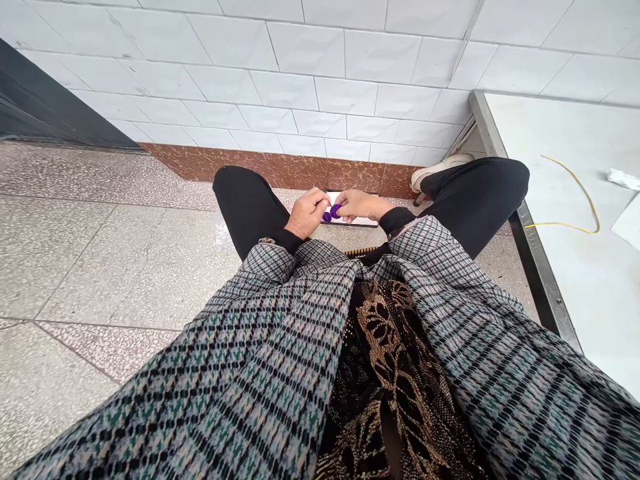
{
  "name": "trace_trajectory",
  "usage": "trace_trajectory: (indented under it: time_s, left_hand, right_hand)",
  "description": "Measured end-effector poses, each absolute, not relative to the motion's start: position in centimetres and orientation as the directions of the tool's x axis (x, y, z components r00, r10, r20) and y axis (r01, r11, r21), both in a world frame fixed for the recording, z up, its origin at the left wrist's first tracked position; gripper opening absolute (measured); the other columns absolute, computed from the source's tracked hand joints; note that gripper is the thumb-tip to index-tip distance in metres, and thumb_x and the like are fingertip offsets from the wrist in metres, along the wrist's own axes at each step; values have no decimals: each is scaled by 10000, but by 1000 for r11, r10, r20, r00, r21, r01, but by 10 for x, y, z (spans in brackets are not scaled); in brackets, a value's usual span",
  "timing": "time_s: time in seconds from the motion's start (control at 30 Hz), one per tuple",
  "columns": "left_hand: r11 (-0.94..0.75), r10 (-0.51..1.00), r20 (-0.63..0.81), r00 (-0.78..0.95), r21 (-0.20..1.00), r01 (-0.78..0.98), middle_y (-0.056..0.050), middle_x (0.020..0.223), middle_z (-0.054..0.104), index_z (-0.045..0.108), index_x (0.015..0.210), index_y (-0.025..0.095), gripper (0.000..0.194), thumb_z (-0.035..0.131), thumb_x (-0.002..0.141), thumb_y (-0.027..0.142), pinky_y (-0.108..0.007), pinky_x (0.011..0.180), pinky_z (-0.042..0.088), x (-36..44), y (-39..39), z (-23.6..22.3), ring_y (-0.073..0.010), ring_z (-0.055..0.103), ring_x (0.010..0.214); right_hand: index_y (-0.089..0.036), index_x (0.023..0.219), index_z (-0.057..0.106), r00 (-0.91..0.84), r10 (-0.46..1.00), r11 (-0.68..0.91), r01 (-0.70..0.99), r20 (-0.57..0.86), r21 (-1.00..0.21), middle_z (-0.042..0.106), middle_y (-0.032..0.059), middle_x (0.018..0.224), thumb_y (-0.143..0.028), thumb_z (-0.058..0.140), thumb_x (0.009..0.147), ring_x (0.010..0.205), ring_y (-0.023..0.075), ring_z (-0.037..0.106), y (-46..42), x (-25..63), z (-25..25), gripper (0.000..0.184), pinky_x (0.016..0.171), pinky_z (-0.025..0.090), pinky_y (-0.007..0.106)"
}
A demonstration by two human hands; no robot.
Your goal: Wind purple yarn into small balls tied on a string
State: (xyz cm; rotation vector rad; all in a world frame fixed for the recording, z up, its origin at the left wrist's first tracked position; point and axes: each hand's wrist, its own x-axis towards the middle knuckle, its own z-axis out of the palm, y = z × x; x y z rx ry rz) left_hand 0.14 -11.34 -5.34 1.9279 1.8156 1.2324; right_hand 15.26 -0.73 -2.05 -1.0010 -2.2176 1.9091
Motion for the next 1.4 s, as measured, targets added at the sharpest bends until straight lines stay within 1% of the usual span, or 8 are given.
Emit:
trace_trajectory:
  time_s: [0.17,0.33,0.53,0.67,0.8,0.97,1.13,1.4]
  left_hand:
    - [-148,902,381,-205,718,680,-41,783,571,548,754,196,233,479,910,356,-313,773,440,-4,-107,-68,-190,533,796]
    - [-67,965,198,-171,818,572,-7,705,566,604,827,177,236,488,887,373,-288,692,420,2,-106,-78,-165,514,690]
    - [-226,968,239,79,690,688,-19,715,560,592,741,172,225,479,886,302,-298,712,419,10,-113,-63,-159,508,685]
    - [-223,931,364,-37,644,732,-39,768,576,593,766,180,219,474,902,303,-308,764,439,3,-114,-60,-177,532,764]
    - [-192,905,392,-168,727,660,-31,770,567,579,765,189,220,491,904,336,-313,766,450,-7,-110,-75,-176,539,765]
    - [-141,972,225,-73,798,586,-16,719,564,590,783,181,216,473,900,319,-308,688,454,-2,-107,-87,-158,519,664]
    - [-314,945,281,168,629,712,-54,802,611,627,780,169,281,452,924,336,-324,765,456,8,-112,-73,-181,562,764]
    - [-272,907,421,6,574,772,-53,794,589,625,823,185,255,441,943,314,-326,784,463,2,-116,-67,-195,559,799]
  right_hand:
    - [-120,831,609,-870,352,-157,308,-345,-938,638,-21,594,43,672,775,507,70,604,-12,157,-8,183,542,555,163]
    - [-123,872,556,-849,456,-285,144,-266,-948,627,-28,633,17,625,851,530,59,614,-18,155,6,158,607,569,172]
    - [-159,817,507,-676,712,17,289,-191,-957,564,-54,593,62,637,808,471,54,536,-8,149,-7,256,485,478,153]
    - [-151,717,559,-743,580,224,540,-334,-811,565,-25,528,67,696,735,450,85,530,-3,151,-17,258,420,431,175]
    - [-130,799,615,-871,311,-3,400,-381,-916,614,-12,601,53,656,788,510,82,576,-9,156,-8,187,512,513,177]
    - [-135,890,536,-797,553,-277,98,-242,-956,604,-26,675,21,562,896,564,51,582,-13,155,8,159,639,551,172]
    - [-152,842,499,-688,696,-72,217,-205,-974,551,-47,627,39,580,870,503,49,516,-7,149,-5,210,517,477,144]
    - [-154,766,536,-733,622,232,509,-276,-829,572,-26,584,37,670,785,490,81,540,-2,149,-21,234,461,463,176]
